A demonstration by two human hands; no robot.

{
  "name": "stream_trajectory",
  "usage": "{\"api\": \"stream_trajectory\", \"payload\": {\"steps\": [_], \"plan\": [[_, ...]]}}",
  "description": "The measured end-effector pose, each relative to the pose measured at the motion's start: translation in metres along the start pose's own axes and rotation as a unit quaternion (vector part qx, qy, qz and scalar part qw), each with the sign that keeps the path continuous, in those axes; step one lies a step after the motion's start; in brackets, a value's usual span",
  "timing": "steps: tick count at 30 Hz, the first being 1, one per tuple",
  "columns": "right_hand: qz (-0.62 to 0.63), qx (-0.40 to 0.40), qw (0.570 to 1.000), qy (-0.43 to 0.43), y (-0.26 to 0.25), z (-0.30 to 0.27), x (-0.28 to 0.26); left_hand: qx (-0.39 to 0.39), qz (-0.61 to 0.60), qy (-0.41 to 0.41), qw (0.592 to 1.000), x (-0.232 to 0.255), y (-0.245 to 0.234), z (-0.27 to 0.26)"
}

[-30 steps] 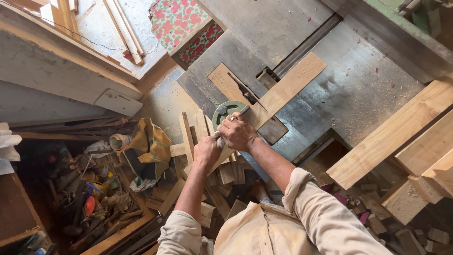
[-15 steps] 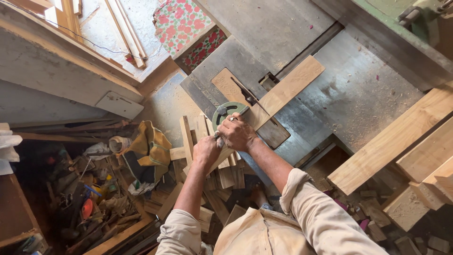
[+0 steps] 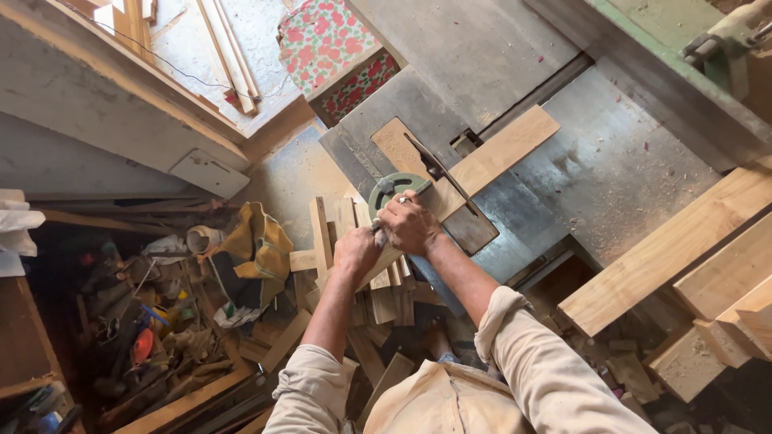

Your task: Cutting and sorting wooden boards in a woodworking shop using a table saw.

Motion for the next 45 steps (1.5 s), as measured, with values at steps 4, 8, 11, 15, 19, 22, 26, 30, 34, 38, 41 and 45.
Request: {"api": "stream_trajectory", "payload": {"steps": [4,8,11,15,19,22,26,30,34,38,41,45], "plan": [[0.002,0.002,1.0,0.006,-0.008,-0.015,-0.008,-0.011,0.002,-0.006,1.0,0.011,0.001,-0.018],[0.015,-0.011,1.0,0.009,-0.018,-0.043,-0.017,-0.016,-0.008,0.004,1.0,0.027,0.013,-0.046],[0.002,-0.032,0.999,-0.002,-0.032,-0.065,-0.028,-0.019,-0.015,0.019,1.0,0.04,0.03,-0.066],[0.043,0.008,0.999,-0.013,-0.077,-0.087,-0.052,-0.014,-0.035,0.033,0.999,0.054,0.042,-0.096],[0.024,0.085,0.996,-0.029,-0.132,-0.122,-0.06,-0.072,-0.028,0.016,0.997,0.065,0.027,-0.136],[-0.096,0.082,0.992,0.017,-0.168,-0.136,-0.011,-0.063,-0.074,-0.001,0.995,0.047,0.034,-0.164],[-0.266,0.027,0.962,0.062,-0.181,-0.108,0.076,0.007,-0.151,-0.019,0.988,0.029,0.032,-0.215],[-0.294,-0.115,0.947,0.064,-0.143,-0.082,0.119,0.009,-0.183,-0.093,0.979,0.004,0.047,-0.247],[-0.286,-0.149,0.946,0.043,-0.122,-0.093,0.124,-0.01,-0.162,-0.137,0.977,-0.021,0.08,-0.273],[-0.291,-0.129,0.948,0.011,-0.115,-0.112,0.125,-0.041,-0.152,-0.168,0.973,-0.028,0.101,-0.293],[-0.294,-0.121,0.948,0.003,-0.116,-0.118,0.123,-0.064,-0.135,-0.184,0.972,-0.029,0.111,-0.302],[-0.27,-0.115,0.956,0.007,-0.122,-0.123,0.124,-0.073,-0.125,-0.179,0.973,-0.016,0.109,-0.304]]}}
Point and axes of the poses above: each hand's wrist, its own z-axis towards the middle knuckle, its own y-axis out of the palm, x = y × z, the point moved 8 cm from there along z, towards the middle knuckle, and after that the axes turned 6 degrees about z, right-handed, at the moved point
